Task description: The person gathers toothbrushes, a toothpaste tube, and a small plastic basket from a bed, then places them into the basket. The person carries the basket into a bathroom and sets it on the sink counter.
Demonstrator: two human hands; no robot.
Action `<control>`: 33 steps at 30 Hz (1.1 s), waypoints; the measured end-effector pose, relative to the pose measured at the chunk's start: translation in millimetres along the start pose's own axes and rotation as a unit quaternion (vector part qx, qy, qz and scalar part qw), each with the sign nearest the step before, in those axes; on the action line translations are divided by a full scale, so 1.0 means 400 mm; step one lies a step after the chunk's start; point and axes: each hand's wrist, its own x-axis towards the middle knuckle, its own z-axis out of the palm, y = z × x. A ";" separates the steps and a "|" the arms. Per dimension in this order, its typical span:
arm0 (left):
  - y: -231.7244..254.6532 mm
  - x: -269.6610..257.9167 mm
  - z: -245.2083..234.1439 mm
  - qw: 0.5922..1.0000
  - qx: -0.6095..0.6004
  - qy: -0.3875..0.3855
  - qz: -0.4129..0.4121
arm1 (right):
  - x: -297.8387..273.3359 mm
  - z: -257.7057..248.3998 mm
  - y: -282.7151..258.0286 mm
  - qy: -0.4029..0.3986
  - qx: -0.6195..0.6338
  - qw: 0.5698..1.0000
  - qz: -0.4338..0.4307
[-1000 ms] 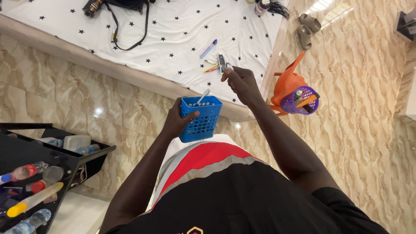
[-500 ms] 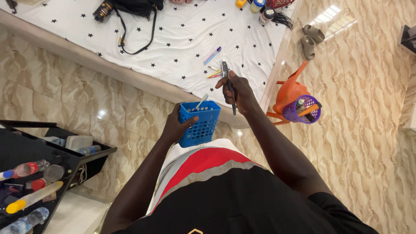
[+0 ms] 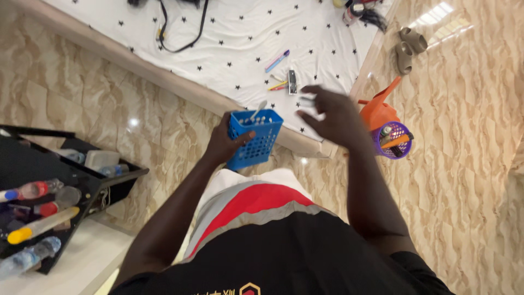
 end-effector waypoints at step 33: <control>0.187 0.190 0.362 0.965 -0.020 0.245 0.095 | 0.032 0.003 0.441 -0.124 0.603 0.750 0.241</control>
